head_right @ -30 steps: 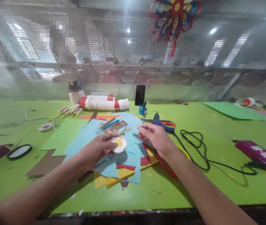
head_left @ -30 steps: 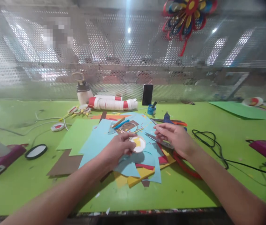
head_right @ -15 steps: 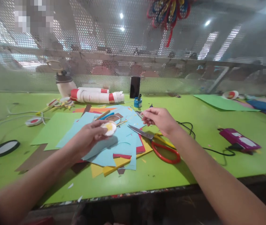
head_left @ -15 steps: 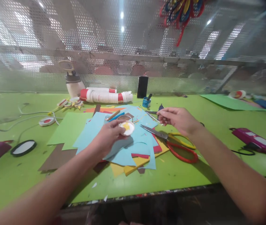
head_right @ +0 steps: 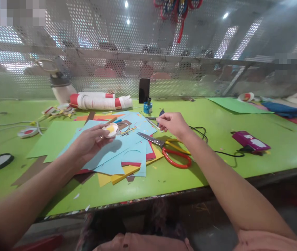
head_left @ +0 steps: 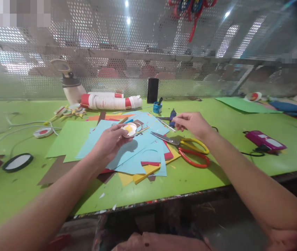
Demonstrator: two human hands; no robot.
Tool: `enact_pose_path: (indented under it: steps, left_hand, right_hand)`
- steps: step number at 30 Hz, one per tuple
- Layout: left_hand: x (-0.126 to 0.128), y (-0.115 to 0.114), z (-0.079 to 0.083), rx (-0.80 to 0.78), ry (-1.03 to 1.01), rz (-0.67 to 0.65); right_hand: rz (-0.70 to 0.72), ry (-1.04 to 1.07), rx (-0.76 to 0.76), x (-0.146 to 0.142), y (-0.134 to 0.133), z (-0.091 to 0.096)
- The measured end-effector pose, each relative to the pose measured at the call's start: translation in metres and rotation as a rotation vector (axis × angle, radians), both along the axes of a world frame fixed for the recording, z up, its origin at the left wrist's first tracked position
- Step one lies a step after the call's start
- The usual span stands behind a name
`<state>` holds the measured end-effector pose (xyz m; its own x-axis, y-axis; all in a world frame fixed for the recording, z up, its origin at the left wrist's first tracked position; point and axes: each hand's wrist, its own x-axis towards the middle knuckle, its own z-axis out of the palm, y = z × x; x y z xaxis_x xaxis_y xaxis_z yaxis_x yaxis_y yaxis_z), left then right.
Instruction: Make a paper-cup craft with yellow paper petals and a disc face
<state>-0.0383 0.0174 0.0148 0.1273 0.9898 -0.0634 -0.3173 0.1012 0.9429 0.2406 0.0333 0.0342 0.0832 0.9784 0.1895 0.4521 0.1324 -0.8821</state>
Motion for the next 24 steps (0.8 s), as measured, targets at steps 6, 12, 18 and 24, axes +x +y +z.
enact_pose_path:
  steps: [6, 12, 18, 24]
  left_hand:
    - [0.008, -0.008, -0.002, -0.03, 0.022, -0.059]
    - [0.014, -0.015, -0.003, -0.084, 0.024, -0.136]
    - [0.016, -0.016, -0.009, -0.119, 0.03, -0.163]
    - [0.022, -0.017, -0.016, -0.144, 0.053, -0.177]
  right_hand:
    - [-0.149, -0.06, 0.096, 0.012, 0.021, 0.011]
    - [-0.18, -0.211, 0.14, 0.015, 0.045, 0.021]
    - [-0.18, -0.389, 0.061, 0.027, 0.073, 0.016]
    - [-0.216, -0.502, -0.093, 0.046, 0.09, 0.003]
